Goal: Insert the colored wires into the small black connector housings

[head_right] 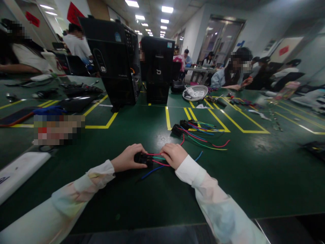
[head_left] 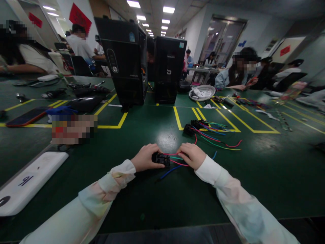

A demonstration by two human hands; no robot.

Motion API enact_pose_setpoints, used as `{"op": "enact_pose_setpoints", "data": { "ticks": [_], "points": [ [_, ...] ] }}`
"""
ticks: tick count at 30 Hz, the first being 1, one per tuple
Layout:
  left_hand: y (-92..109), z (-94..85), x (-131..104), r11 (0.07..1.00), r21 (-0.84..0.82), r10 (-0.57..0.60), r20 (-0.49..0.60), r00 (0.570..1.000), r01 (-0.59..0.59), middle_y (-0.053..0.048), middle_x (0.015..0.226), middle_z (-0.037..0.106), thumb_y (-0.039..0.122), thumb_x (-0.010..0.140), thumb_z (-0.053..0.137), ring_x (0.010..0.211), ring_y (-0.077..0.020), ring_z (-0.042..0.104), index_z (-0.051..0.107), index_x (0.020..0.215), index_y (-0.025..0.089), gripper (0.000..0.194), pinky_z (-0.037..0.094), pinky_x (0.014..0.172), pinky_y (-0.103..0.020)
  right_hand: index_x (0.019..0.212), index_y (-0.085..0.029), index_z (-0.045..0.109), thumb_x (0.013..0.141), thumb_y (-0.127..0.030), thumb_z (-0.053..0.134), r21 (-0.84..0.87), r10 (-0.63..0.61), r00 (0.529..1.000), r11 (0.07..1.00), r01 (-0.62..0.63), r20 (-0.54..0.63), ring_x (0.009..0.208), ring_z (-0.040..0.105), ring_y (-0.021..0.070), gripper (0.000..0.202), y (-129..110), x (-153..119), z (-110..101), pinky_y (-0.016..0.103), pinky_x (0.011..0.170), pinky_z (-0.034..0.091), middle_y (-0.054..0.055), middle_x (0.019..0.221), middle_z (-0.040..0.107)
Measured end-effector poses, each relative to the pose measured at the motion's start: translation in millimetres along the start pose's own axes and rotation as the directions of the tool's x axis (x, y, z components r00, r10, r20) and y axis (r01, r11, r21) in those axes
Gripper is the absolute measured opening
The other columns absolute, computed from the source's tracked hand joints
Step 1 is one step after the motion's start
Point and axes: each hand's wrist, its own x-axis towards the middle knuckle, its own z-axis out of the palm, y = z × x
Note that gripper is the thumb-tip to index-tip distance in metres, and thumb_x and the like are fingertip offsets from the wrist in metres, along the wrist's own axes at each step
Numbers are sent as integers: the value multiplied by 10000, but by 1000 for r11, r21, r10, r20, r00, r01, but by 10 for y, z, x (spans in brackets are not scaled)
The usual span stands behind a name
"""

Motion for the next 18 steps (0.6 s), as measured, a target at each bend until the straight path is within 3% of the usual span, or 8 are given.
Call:
{"op": "enact_pose_setpoints", "data": {
  "ticks": [18],
  "points": [
    [16, -15, -6, 1000, 3, -3, -10, 1000, 3, -23, 903, 555, 524, 639, 662, 852, -204, 497, 568, 873, 194, 415, 366, 733, -309, 804, -174, 558, 854, -233, 449, 56, -100, 987, 993, 108, -128, 717, 492, 149, 134, -90, -26, 45, 274, 643, 302, 34, 739, 573]
  ]
}}
